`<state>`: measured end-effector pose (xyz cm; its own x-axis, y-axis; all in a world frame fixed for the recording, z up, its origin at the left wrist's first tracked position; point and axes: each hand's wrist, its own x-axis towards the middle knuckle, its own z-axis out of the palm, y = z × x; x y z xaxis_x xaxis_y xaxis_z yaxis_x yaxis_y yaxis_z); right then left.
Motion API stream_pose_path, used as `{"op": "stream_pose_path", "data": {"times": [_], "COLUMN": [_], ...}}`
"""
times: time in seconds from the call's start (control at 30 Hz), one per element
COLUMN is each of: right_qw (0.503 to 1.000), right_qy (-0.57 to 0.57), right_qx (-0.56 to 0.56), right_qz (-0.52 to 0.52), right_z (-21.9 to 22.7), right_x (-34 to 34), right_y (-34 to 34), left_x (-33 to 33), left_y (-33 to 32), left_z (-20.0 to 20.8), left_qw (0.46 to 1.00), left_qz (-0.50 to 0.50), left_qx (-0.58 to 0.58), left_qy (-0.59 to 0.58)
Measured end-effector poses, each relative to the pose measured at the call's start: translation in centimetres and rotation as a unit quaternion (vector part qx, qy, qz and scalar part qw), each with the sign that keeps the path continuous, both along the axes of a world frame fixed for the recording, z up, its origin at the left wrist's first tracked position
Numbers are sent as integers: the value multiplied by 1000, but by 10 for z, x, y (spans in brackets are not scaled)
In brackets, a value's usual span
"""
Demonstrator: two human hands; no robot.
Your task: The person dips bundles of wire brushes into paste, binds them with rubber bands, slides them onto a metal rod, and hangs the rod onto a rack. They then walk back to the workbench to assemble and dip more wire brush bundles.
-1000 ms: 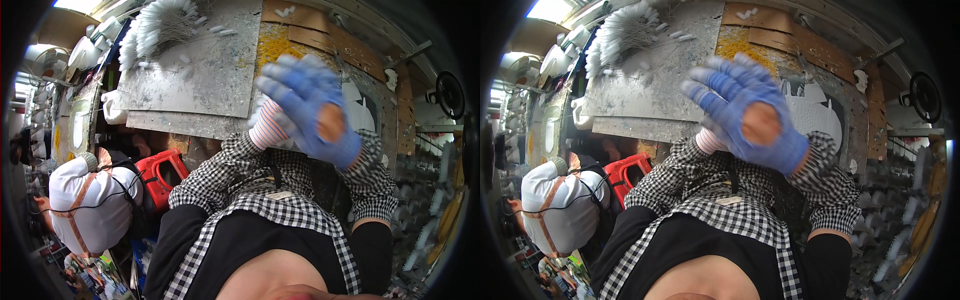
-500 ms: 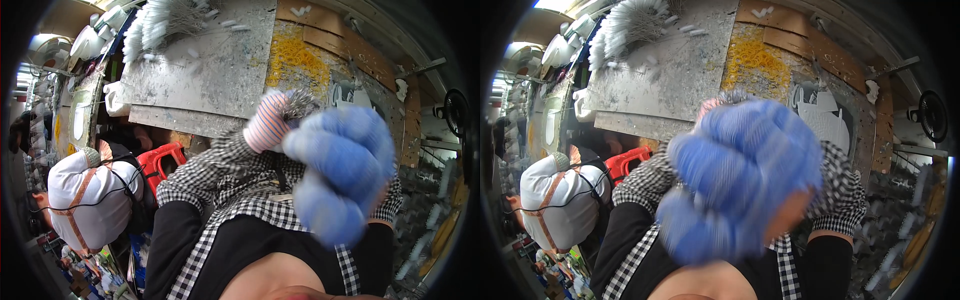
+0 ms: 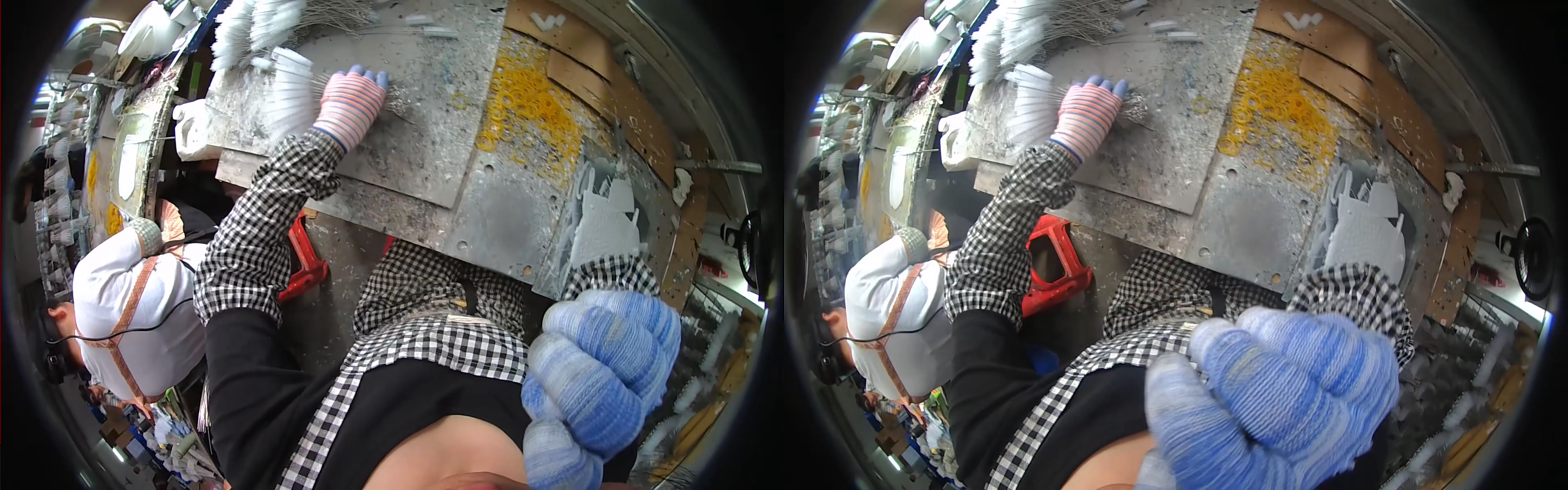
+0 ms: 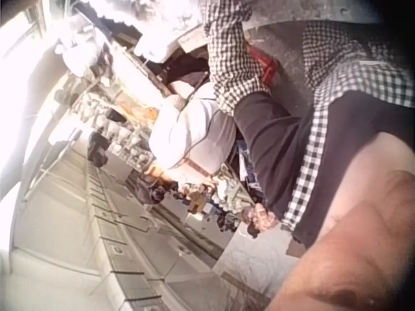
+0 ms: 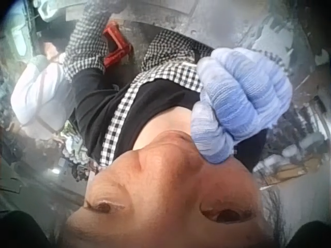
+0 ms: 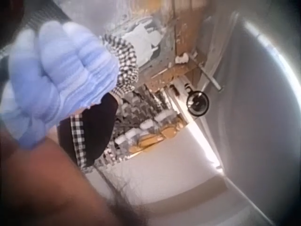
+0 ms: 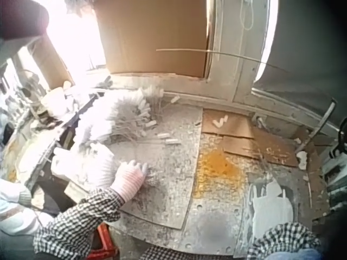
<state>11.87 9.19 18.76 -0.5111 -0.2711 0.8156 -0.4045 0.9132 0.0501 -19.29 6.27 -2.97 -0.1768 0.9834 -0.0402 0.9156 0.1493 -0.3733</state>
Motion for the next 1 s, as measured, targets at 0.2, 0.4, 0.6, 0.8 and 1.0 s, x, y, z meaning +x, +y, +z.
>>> {"op": "stream_pose_path", "data": {"times": [0.2, 0.4, 0.6, 0.8, 1.0], "right_qw": [987, 920, 880, 887, 853], "right_qy": [-123, -265, -357, -344, -414], "right_qx": [-88, -14, 40, 23, -39], "right_qz": [-54, -290, -312, -306, -315], "right_z": [-84, -228, -231, -227, -194], "right_x": [-135, -259, -264, -228, -172], "right_y": [67, 219, 218, 215, 218], "left_x": [-17, 22, -48, -157, -124], "left_y": [-13, 15, 71, 160, 155], "left_z": [5, 57, 124, 109, 120], "left_qw": [998, 998, 987, 970, 981], "left_qz": [5, 3, -22, -63, 80], "left_qx": [-66, -58, 6, -119, -97], "left_qy": [-13, 10, 156, 202, 149]}}
